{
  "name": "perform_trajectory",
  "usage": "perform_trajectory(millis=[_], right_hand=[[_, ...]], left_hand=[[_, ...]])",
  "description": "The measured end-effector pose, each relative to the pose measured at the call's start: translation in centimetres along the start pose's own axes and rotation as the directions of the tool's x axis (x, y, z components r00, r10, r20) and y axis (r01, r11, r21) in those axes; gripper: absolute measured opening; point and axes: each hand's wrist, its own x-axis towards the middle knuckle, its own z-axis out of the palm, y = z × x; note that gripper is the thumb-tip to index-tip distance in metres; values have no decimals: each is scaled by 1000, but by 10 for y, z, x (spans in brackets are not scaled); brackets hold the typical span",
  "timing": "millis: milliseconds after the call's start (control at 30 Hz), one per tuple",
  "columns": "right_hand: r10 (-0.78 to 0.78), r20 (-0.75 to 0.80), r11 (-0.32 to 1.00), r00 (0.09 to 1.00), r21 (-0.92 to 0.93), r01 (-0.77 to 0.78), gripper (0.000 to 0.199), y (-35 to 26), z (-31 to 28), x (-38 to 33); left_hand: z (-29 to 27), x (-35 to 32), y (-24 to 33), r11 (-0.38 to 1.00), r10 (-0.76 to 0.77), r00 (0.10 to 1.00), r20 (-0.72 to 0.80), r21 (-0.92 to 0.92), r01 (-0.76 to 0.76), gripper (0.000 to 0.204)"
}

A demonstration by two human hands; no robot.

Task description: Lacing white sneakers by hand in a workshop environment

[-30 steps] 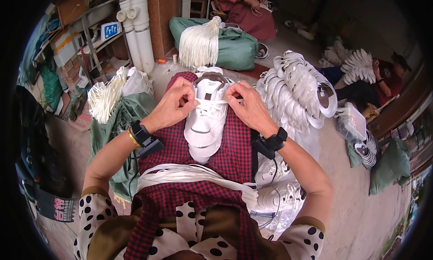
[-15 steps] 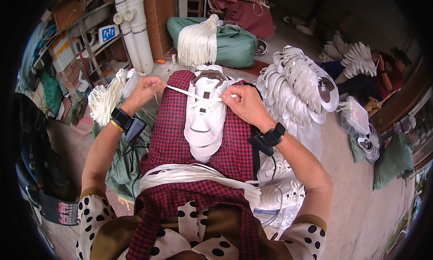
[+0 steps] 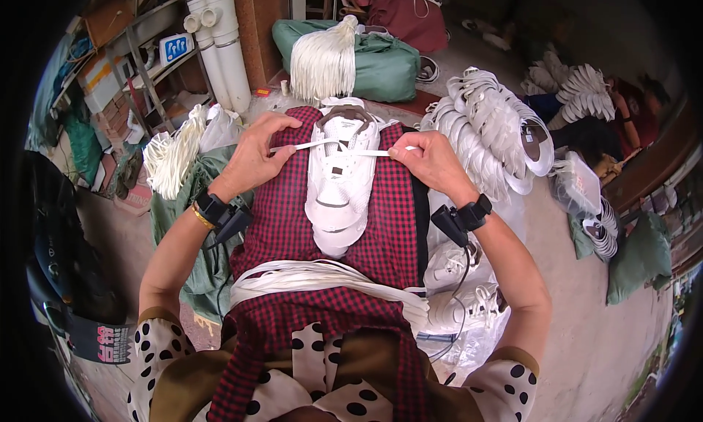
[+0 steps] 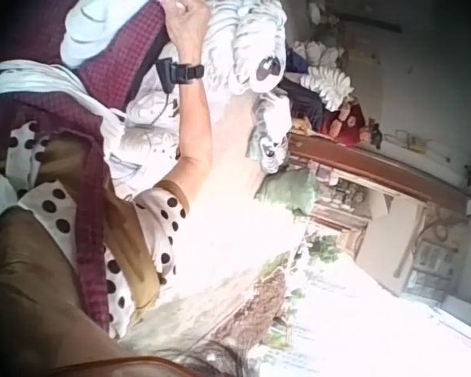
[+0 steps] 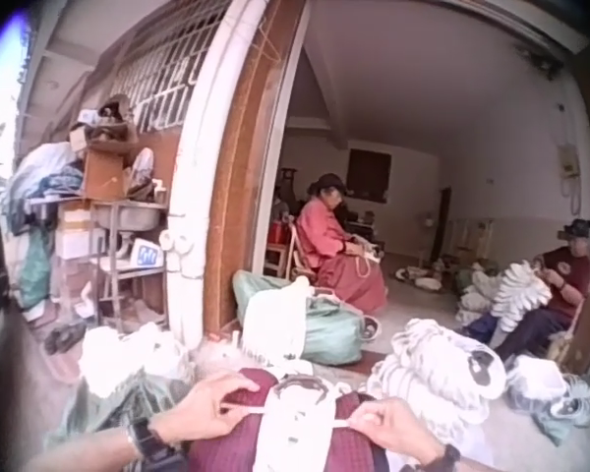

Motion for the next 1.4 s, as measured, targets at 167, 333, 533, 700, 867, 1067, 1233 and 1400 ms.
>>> perform_trajectory(millis=[167,333,533,700,867,1067,1233,1400], right_hand=[[-408,-109,902,906,-199,382,27,-30,14,3],[-278,14,955,960,-98,278,27,-39,19,5],[-502,-32,842,864,-248,480,13,-48,23,0],[-468,264,851,843,-122,510,21,-53,6,2],[-111,153,992,982,-35,118,24,-28,-26,6],[-349,-72,933,934,-123,339,34,-37,14,-1],[-344,-29,938,938,-65,342,34,-38,36,-3],[-472,-17,840,881,-313,444,22,-20,33,1]], left_hand=[[16,7,16,995,103,995,8,14,-103,41],[16,10,15,990,-30,996,87,-134,41,14],[3,21,10,998,50,994,94,43,-54,13],[11,17,5,998,45,993,111,40,-50,14],[6,13,10,999,8,996,91,-49,-4,13],[10,9,9,999,-3,999,54,-45,5,13],[1,12,13,978,-197,967,160,-30,204,15],[-15,13,-25,824,318,907,276,393,-409,31]])
